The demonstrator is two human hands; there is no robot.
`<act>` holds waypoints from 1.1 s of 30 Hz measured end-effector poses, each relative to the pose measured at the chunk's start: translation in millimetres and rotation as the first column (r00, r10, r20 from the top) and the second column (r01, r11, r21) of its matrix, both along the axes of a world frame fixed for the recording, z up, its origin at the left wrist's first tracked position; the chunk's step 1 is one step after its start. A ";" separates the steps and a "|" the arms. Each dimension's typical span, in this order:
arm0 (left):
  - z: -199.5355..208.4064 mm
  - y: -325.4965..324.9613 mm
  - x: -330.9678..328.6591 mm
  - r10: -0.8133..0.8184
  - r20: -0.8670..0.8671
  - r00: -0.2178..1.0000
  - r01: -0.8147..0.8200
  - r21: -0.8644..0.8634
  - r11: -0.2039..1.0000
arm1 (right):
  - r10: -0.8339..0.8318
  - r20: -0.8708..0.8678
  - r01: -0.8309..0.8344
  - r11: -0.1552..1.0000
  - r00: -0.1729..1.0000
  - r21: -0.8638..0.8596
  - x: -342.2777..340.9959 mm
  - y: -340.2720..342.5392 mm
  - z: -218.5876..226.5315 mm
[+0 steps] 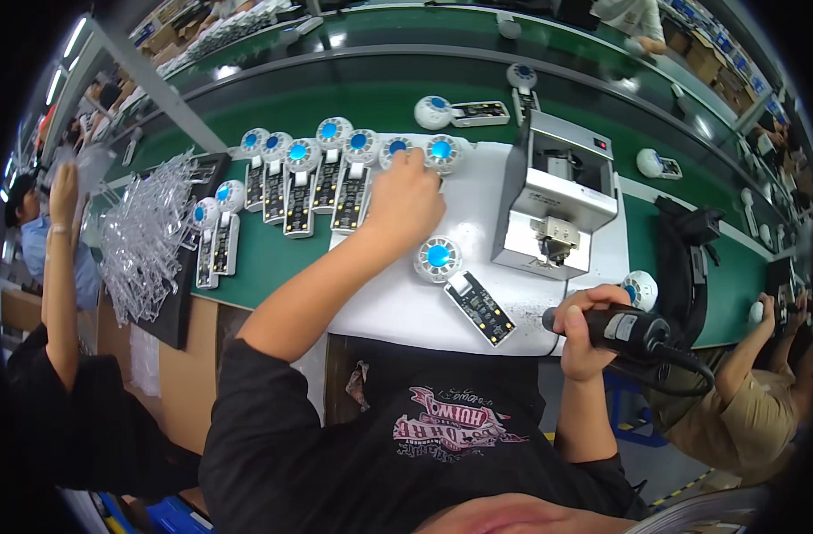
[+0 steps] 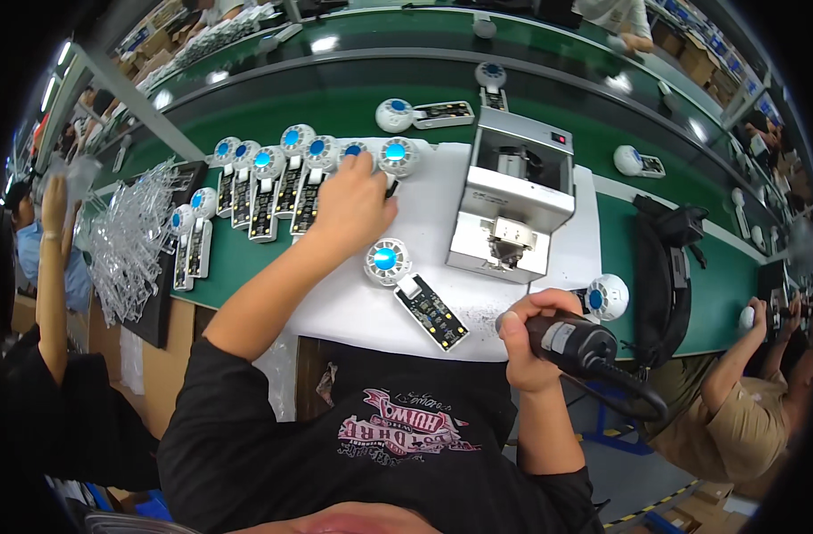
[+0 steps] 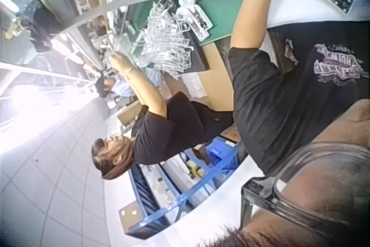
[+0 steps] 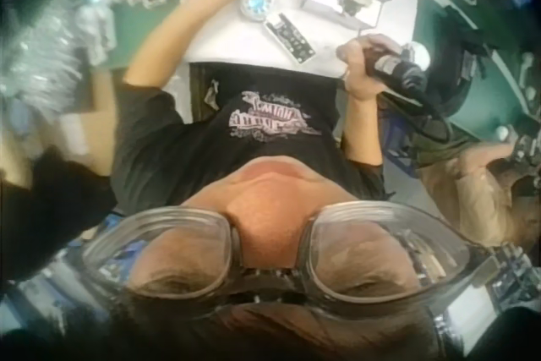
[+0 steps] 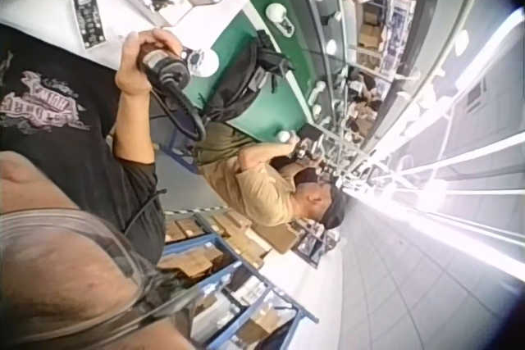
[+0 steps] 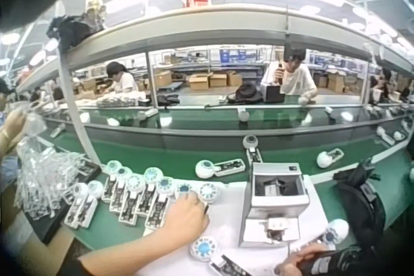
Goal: Use an electric screwdriver to secure electronic components into plastic housings on a production line.
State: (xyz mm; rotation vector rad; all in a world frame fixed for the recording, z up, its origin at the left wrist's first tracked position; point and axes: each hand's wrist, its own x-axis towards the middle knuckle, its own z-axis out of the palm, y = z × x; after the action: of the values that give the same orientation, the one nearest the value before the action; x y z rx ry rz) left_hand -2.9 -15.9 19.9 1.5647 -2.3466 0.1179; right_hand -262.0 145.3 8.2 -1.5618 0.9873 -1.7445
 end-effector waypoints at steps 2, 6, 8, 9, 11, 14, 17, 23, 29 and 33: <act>2.4 8.5 10.4 -0.128 -0.095 0.987 0.112 -0.154 0.982 | -0.032 0.007 0.032 0.999 0.999 0.008 3.7 0.9 3.1; 9.4 32.7 21.4 -0.527 -0.407 0.746 0.626 0.159 0.763 | -0.061 0.029 0.060 0.997 0.998 0.041 12.0 -4.6 7.6; 4.6 31.5 17.7 -0.702 -0.397 0.591 0.788 0.097 0.608 | -0.042 0.169 0.033 0.998 0.985 0.058 17.7 -8.4 10.7; 2.8 28.7 14.3 -0.698 -0.359 0.620 0.777 0.156 0.610 | -0.079 0.153 0.069 0.995 0.985 0.071 11.1 -7.8 12.5; 1.9 29.8 13.3 -0.668 -0.258 0.697 0.717 0.269 0.644 | -0.002 0.132 -0.015 0.991 0.991 0.133 1.0 -11.1 18.9; -1.1 34.5 9.9 -0.663 -0.339 0.668 0.741 0.219 0.635 | -0.005 0.141 -0.005 0.998 0.990 0.069 2.3 -21.5 49.3; -7.0 41.2 11.4 -0.662 -0.386 0.642 0.756 0.178 0.629 | -0.084 0.184 0.107 0.987 0.979 -0.119 17.5 -34.6 72.3; -18.0 49.3 14.0 -0.619 -0.362 0.697 0.696 0.130 0.706 | -0.305 0.033 0.306 0.949 0.952 -0.070 38.0 -62.9 79.5; -22.9 43.4 10.3 -0.636 -0.453 0.625 0.728 0.045 0.684 | -0.210 0.075 0.207 0.977 0.975 0.048 34.9 -41.3 71.3; -23.7 44.2 9.5 -0.600 -0.491 0.631 0.726 0.103 0.680 | -0.218 0.127 0.206 0.973 0.968 0.107 32.1 -26.3 55.7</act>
State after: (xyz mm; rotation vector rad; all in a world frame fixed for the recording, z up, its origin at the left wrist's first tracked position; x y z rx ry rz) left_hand 6.6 28.3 -3.9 0.5829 -2.4675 -0.7075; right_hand -229.8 119.0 63.9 -1.2978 1.1836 -1.8936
